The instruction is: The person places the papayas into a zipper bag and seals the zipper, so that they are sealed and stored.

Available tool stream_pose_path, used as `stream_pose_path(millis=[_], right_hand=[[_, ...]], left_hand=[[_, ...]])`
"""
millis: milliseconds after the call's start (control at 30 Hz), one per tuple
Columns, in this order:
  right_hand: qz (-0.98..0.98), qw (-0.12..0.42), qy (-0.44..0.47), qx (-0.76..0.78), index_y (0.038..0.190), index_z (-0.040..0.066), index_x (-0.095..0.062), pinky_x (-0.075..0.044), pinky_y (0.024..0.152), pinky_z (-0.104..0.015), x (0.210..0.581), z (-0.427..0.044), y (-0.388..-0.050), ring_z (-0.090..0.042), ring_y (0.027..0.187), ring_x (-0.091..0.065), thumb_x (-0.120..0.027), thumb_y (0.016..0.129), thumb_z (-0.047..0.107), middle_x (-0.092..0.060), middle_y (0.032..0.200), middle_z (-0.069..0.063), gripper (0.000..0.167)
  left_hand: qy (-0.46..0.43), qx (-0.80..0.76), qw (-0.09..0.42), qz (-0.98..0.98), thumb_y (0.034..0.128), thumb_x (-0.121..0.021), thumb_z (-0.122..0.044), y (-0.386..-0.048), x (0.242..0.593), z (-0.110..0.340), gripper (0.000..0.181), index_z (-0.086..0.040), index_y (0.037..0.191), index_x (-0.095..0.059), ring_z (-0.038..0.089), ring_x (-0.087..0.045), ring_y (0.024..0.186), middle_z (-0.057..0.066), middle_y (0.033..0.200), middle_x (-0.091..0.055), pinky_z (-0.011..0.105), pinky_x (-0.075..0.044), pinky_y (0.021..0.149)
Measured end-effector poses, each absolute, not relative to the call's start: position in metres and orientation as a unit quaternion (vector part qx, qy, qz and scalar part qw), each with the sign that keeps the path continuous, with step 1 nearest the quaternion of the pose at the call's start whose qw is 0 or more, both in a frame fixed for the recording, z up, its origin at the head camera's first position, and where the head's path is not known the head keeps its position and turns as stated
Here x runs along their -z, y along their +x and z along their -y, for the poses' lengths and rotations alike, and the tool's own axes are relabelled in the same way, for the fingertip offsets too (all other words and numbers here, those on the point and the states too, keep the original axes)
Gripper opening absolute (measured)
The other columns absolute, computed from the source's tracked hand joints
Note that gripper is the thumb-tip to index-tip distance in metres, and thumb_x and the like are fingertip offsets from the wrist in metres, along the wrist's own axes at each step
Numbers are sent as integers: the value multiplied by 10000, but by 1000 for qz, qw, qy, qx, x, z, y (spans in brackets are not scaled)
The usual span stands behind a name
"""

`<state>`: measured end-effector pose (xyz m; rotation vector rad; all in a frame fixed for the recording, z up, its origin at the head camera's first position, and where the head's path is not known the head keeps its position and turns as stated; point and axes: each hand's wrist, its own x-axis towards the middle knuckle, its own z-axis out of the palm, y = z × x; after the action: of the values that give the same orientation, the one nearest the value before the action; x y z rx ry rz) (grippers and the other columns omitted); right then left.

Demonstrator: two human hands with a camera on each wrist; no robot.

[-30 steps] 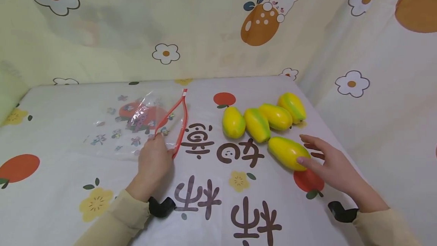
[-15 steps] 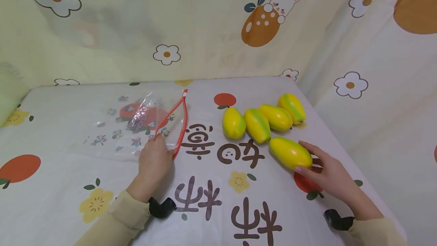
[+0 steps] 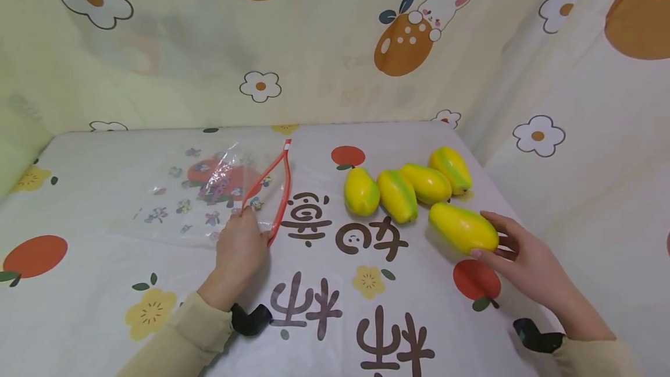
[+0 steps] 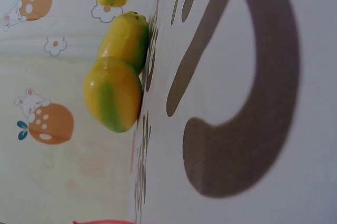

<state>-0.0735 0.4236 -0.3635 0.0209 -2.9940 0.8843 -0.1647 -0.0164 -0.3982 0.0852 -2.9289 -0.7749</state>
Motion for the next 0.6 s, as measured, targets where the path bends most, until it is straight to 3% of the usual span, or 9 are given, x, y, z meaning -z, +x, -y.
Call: stream_pose_path(millis=[167, 200, 267, 400, 500, 600], right_hand=[[961, 38, 17, -274, 1510, -41, -403, -505, 688, -35, 341, -421, -86, 165, 979, -571, -748, 943, 183, -516, 1383, -247, 700], [961, 46, 20, -272, 1508, -30, -417, -502, 690, -28, 336, -420, -90, 160, 978, -582, -753, 938, 180, -546, 1365, -149, 694], [959, 59, 34, -276, 1512, -17, -429, -491, 702, -12, 327, -418, -97, 304, 959, -450, -759, 932, 162, -548, 1310, 25, 691], [957, 78, 59, -274, 1518, 29, -455, -466, 738, 17, 312, -409, -114, 287, 969, -479, -778, 911, 141, -456, 1223, 317, 698], [955, 80, 75, -276, 1522, 64, -467, -450, 767, 30, 302, -397, -126, 259, 987, -494, -789, 900, 135, -439, 1251, 378, 703], [955, 72, 85, -276, 1523, 110, -479, -445, 792, 31, 297, -383, -137, 219, 1019, -497, -792, 899, 144, -476, 1340, 287, 699]], left_hand=[[30, 254, 57, 965, 802, -865, -122, -165, 400, 18, 568, 145, 1236, -617, 417, -698, 856, 278, 1049, -672, 518, -615, 775], [31, 253, 57, 965, 801, -866, -124, -165, 400, 18, 576, 144, 1244, -615, 415, -697, 860, 277, 1057, -672, 516, -615, 781], [34, 252, 57, 965, 795, -872, -131, -166, 400, 17, 595, 141, 1256, -613, 409, -693, 859, 275, 1067, -671, 510, -616, 788], [38, 250, 61, 966, 786, -881, -135, -165, 399, 16, 600, 139, 1252, -619, 403, -689, 843, 275, 1060, -674, 504, -618, 783], [38, 246, 64, 966, 783, -886, -145, -165, 398, 15, 594, 137, 1236, -626, 400, -688, 833, 271, 1047, -676, 500, -617, 775], [36, 244, 67, 967, 781, -889, -154, -166, 398, 14, 599, 138, 1234, -627, 396, -685, 838, 268, 1048, -678, 496, -614, 773]])
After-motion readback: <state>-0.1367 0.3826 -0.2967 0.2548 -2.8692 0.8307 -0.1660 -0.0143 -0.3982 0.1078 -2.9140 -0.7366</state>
